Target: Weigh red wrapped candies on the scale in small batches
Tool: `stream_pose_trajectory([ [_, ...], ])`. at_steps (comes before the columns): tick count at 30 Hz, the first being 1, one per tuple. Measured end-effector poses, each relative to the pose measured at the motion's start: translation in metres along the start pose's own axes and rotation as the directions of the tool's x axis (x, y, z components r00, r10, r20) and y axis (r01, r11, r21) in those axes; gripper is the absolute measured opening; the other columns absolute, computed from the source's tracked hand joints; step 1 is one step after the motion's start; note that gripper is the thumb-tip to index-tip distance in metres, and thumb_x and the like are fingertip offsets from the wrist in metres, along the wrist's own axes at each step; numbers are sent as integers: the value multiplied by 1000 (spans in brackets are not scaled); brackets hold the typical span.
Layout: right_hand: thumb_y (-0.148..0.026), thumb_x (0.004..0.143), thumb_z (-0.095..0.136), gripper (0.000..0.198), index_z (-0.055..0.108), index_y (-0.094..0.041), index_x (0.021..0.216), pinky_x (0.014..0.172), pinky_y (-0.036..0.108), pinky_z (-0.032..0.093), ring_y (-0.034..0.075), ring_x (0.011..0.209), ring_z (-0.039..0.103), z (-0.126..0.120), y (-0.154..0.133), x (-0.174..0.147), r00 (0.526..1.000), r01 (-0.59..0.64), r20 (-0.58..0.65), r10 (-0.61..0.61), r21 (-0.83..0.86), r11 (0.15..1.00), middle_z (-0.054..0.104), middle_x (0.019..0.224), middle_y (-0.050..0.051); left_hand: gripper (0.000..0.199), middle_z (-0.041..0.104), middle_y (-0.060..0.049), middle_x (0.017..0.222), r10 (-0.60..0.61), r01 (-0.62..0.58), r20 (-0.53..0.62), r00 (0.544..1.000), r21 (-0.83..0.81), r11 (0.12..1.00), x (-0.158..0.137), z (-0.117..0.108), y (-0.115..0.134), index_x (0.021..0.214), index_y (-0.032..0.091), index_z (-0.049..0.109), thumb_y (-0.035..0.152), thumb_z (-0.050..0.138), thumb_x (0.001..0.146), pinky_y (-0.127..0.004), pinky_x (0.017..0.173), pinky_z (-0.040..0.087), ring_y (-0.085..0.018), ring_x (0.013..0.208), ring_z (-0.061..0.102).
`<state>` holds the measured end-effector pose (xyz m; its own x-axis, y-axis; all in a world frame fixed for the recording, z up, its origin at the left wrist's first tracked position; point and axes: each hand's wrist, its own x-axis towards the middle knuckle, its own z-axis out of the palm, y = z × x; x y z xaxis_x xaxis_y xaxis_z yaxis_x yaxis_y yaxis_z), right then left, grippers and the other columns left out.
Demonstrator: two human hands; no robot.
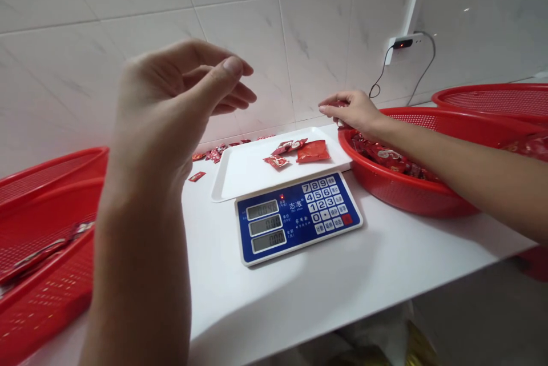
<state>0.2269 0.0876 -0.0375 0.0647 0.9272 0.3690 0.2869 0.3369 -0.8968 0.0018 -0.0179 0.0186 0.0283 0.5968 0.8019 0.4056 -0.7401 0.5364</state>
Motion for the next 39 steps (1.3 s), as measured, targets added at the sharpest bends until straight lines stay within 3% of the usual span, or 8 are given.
stream_pose_trajectory([
  [11,-15,85,69,3,67,-15,85,36,19,35,6,45,39,-1,5,1,999,25,33,-22,-93,995,46,54,-4,9,71,8,62,3,-3,29,1000,-3,1000,-1,4,0,82,18,75,15,69,87,-18,65,58,-5,62,69],
  [19,-13,88,65,14,62,-17,74,34,18,31,6,41,38,1,9,-2,987,35,163,-9,-155,987,46,49,-5,9,71,5,64,-13,13,54,998,-9,1000,-4,6,3,83,19,75,14,69,87,-19,66,58,-7,64,69],
  [26,-2,87,54,20,62,-18,79,38,18,42,8,45,43,7,6,2,962,-206,190,197,28,978,50,60,-1,10,71,4,64,-13,15,57,998,-30,999,-2,10,3,80,20,76,13,70,85,-18,63,58,-8,64,69],
  [30,8,83,43,41,60,-11,115,49,21,49,9,47,46,17,-1,2,927,-291,288,240,151,945,52,65,-1,12,71,2,63,-24,26,40,999,-30,999,0,10,1,78,20,77,12,69,84,-18,62,59,-9,63,69],
  [32,1,87,47,48,49,-10,134,60,25,55,12,58,56,22,-2,-1,914,-267,353,198,156,951,58,74,3,11,72,1,64,-34,36,37,999,-32,999,0,7,0,79,20,77,14,70,84,-17,63,59,-9,63,69],
  [35,-32,90,64,51,48,-15,135,82,36,58,24,101,64,23,2,-6,894,-179,423,150,28,983,64,115,16,9,72,0,65,-26,27,24,999,-36,999,0,3,-1,81,19,77,15,70,85,-15,64,58,-8,63,70],
  [37,-48,88,64,52,53,-17,128,92,40,54,28,121,56,19,6,-5,916,-124,381,127,-31,992,53,140,18,9,72,0,65,-14,14,16,1000,-35,999,-1,2,0,81,19,77,14,70,85,-16,64,58,-9,63,70],
  [39,-47,91,59,45,55,-17,124,93,38,53,27,122,55,13,10,0,955,-86,283,87,-16,996,46,147,18,11,72,1,64,-3,3,18,1000,-30,1000,-2,2,2,81,19,77,14,69,85,-18,64,59,-9,64,70],
])
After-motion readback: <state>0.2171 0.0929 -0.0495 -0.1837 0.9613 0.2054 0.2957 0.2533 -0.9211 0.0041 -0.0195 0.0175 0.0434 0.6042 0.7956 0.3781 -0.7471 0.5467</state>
